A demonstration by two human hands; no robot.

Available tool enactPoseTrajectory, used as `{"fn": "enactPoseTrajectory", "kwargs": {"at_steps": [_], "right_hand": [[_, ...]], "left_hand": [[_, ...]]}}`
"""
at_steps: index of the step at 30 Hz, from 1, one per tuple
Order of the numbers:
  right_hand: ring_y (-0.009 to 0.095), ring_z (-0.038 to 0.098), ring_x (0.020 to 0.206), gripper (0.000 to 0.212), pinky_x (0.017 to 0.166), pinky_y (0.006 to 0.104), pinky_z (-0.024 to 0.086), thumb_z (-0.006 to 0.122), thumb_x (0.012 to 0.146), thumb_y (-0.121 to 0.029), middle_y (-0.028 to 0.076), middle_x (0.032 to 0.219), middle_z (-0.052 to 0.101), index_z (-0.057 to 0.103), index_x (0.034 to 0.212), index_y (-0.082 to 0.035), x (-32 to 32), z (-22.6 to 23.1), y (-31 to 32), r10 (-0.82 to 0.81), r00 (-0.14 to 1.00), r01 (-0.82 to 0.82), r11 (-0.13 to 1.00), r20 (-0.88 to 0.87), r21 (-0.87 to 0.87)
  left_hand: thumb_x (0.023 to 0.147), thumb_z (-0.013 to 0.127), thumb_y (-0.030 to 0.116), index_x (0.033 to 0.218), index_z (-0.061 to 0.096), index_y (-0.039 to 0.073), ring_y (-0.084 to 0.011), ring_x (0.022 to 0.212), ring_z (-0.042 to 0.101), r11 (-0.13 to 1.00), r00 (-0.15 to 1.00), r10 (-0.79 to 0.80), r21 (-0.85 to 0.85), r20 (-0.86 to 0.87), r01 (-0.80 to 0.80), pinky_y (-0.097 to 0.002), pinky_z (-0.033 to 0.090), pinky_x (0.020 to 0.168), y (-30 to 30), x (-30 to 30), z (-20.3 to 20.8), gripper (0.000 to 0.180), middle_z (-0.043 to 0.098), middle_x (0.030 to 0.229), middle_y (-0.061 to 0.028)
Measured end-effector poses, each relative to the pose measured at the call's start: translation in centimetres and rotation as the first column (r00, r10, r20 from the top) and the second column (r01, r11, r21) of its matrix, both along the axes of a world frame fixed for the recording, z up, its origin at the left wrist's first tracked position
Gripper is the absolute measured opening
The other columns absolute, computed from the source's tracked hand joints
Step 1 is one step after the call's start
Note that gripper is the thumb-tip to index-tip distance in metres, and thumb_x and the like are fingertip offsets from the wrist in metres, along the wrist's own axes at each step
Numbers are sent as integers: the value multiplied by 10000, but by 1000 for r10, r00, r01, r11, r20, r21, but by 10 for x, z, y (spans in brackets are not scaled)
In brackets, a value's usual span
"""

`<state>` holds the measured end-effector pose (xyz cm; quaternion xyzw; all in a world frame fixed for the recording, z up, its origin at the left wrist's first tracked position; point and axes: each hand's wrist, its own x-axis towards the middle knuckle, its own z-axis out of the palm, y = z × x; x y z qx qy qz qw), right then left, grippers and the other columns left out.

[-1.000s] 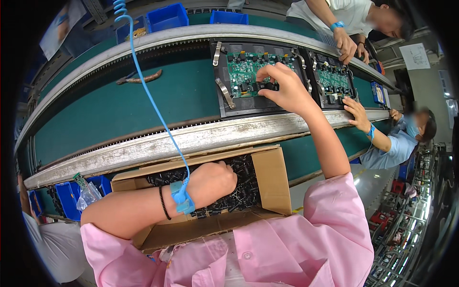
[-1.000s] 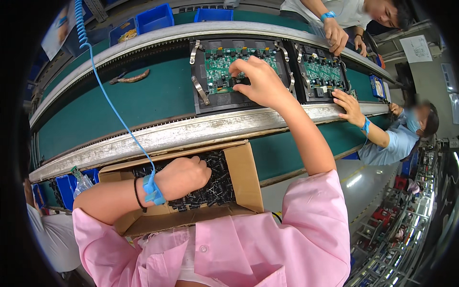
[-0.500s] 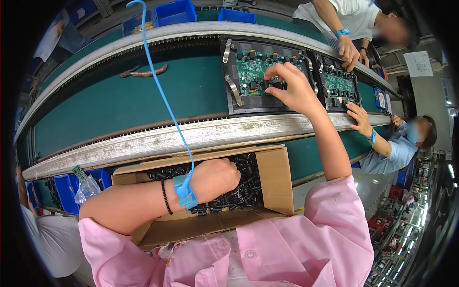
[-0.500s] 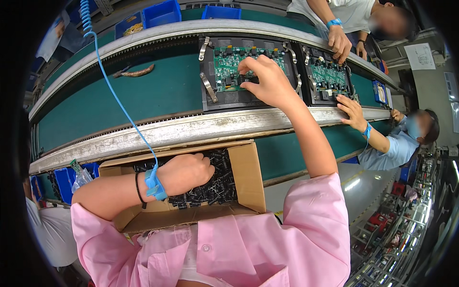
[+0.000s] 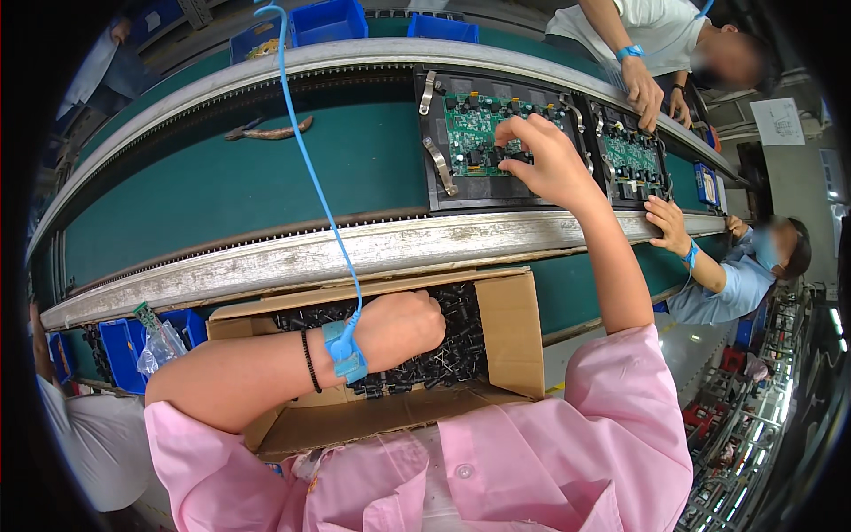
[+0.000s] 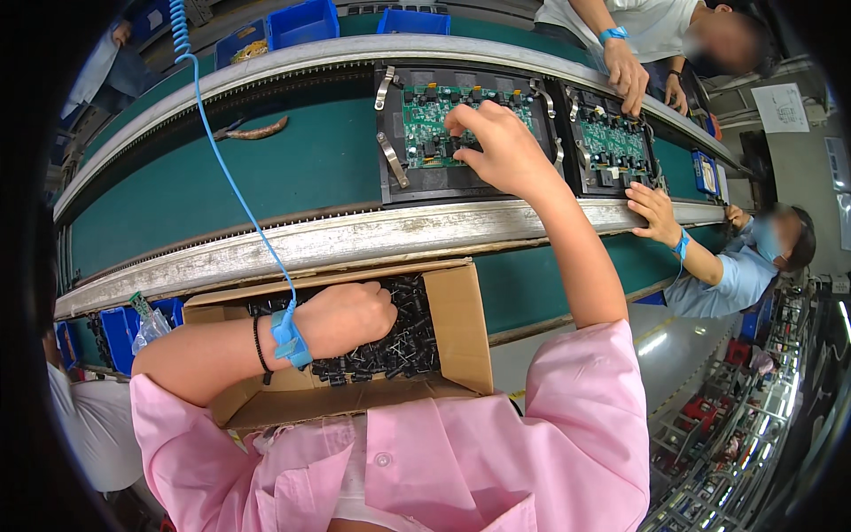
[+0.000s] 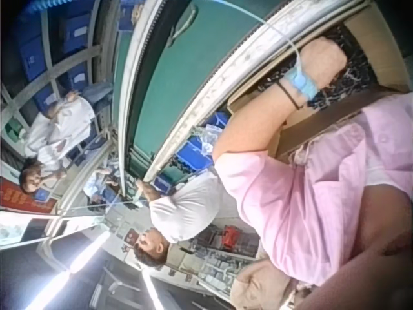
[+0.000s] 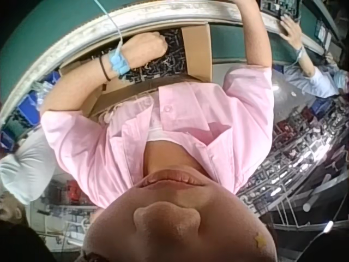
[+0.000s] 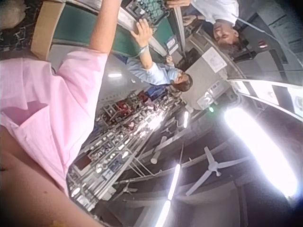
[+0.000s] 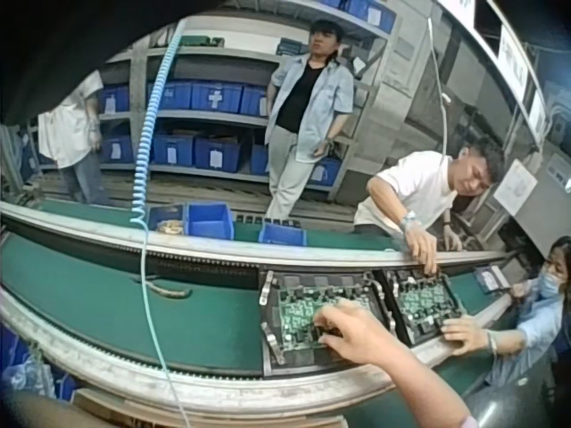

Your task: The person takes electronic components from a cardboard box and inserts them onto circuit boards on a conveyor belt assembly line by hand.

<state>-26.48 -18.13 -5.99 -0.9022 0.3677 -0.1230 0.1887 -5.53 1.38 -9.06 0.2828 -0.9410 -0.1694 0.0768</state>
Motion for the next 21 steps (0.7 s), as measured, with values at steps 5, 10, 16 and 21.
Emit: {"fn": "enactPoseTrajectory", "kwargs": {"at_steps": [5,10,16,21], "right_hand": [[198,536,798,350,719,316,452,709,675,51,19,918,636,586,972,-86,-1,-4,-2,29,1000,-29,999,-11,-46],[211,541,801,347,719,318,452,708,668,42,33,904,637,584,970,-75,-2,-3,-2,96,995,-98,989,-20,-113],[229,548,779,336,760,326,461,689,665,18,45,848,626,568,961,-85,-2,-5,-2,138,990,-142,974,-33,-174],[228,547,768,318,772,326,464,680,661,6,42,839,623,556,939,-84,-3,-6,0,203,978,-208,940,-46,-270]], "left_hand": [[721,587,61,667,669,48,-251,645,587,1000,1000,4,9,7,-4,-336,507,642,0,0,-1,99,650,720,-106],[719,588,59,668,669,48,-253,647,588,1000,1000,6,18,1,-6,-337,507,644,0,1,-2,97,646,714,-105],[716,590,58,670,670,48,-256,647,588,1000,1000,14,10,-17,-14,-338,508,644,1,1,-6,93,640,707,-104],[715,590,58,666,670,46,-258,644,587,999,999,27,22,-25,-27,-342,509,644,1,2,-6,95,640,704,-107]]}}
